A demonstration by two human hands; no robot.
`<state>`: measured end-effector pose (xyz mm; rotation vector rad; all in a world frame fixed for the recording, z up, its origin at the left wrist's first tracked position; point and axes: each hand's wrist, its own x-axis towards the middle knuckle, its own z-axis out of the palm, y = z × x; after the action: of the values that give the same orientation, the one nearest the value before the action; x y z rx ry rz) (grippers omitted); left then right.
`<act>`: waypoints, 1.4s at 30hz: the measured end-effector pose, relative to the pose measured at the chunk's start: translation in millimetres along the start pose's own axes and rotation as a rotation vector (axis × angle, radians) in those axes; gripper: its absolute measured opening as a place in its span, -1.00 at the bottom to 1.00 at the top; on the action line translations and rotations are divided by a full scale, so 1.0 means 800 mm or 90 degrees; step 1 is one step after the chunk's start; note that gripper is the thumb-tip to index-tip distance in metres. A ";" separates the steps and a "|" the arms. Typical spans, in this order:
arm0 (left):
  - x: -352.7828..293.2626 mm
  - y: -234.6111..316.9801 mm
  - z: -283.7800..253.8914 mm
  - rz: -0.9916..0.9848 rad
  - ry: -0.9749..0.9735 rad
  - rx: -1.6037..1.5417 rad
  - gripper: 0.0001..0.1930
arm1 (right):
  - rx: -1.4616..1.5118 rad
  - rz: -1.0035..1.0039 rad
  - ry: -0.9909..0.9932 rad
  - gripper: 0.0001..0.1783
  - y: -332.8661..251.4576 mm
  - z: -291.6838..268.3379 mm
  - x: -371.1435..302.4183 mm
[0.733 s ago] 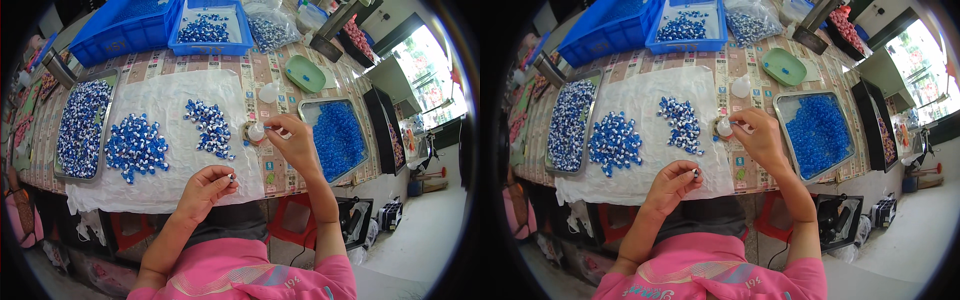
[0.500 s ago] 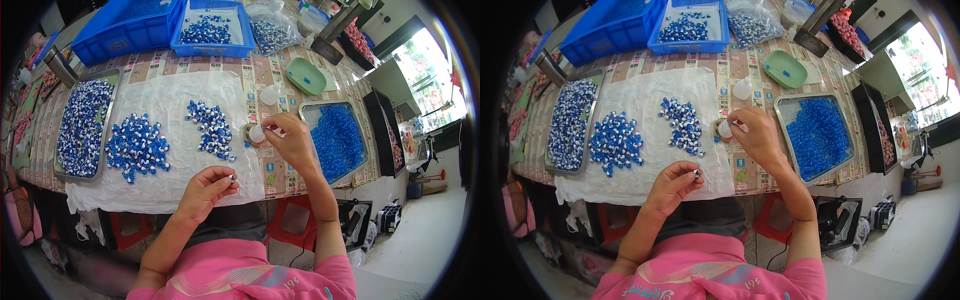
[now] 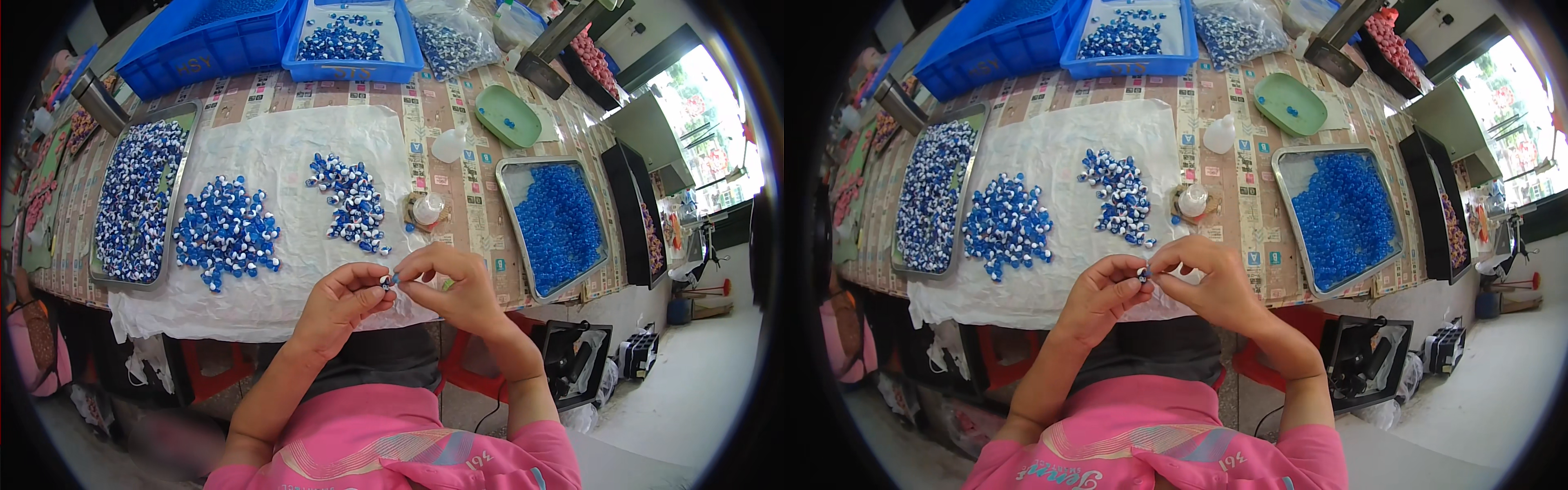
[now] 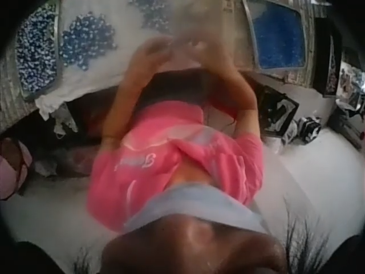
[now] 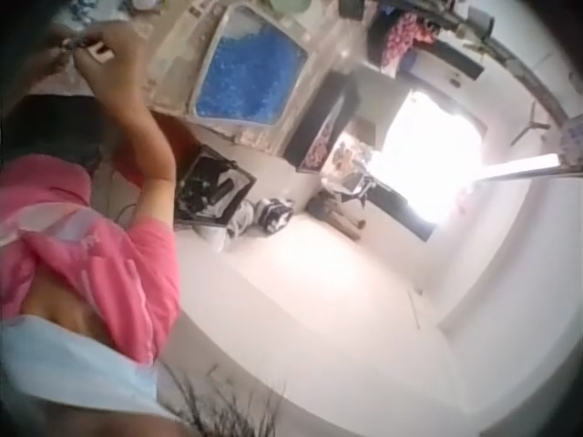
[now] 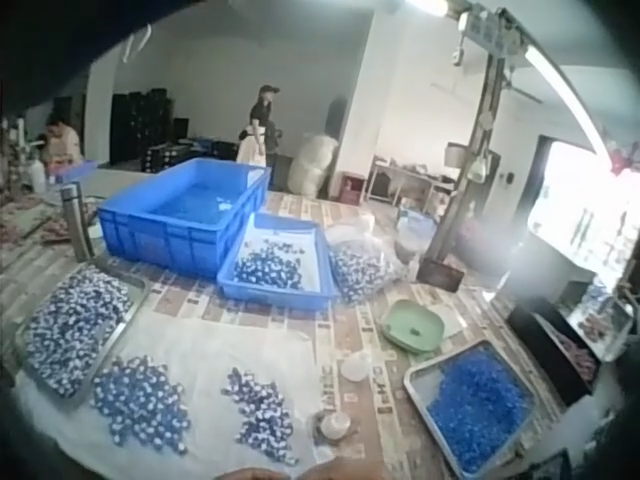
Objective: Manually assembling small blue and white plastic components, occasionally using a small bottle of adhesive.
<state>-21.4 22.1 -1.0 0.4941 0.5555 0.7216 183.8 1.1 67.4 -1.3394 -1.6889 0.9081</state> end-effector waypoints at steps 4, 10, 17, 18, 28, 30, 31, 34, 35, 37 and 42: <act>0.003 -0.004 -0.002 0.015 -0.011 -0.002 -0.73 | 0.001 -0.014 0.008 -0.86 0.008 0.006 -0.005; 0.003 -0.005 -0.003 0.010 -0.013 0.004 -0.73 | -0.021 -0.025 0.020 -0.86 0.015 0.009 -0.007; 0.001 -0.004 -0.002 0.011 -0.001 0.026 -0.76 | 0.000 -0.006 0.007 -0.87 0.016 0.010 -0.007; 0.002 -0.005 -0.002 0.010 -0.002 0.026 -0.76 | 0.020 0.009 0.001 -0.87 0.017 0.009 -0.007; 0.002 -0.011 0.001 0.014 0.038 0.025 -0.78 | 0.099 0.074 -0.050 -0.88 0.024 0.000 -0.008; 0.002 -0.011 0.003 0.015 0.041 0.023 -0.79 | 0.072 0.045 -0.039 -0.88 0.023 0.000 -0.010; 0.002 -0.009 0.004 0.011 0.043 0.024 -0.78 | 0.073 0.046 -0.037 -0.88 0.023 -0.001 -0.010; 0.003 -0.007 0.006 -0.001 0.028 0.008 -0.77 | 0.099 0.063 -0.043 -0.89 0.025 -0.004 -0.009; 0.005 -0.007 0.006 -0.010 0.013 -0.012 -0.75 | 0.109 0.067 -0.046 -0.89 0.025 -0.006 -0.009; 0.006 -0.002 0.007 -0.032 0.007 -0.031 -0.74 | 0.118 0.071 -0.043 -0.88 0.026 -0.009 -0.010; 0.006 0.020 0.018 -0.051 0.036 -0.002 -0.73 | 0.074 0.051 0.093 -0.81 0.040 -0.063 -0.021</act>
<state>-17.0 32.5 17.5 0.4469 0.6243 0.6614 244.4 -6.3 59.0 -1.3680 -1.4595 0.9172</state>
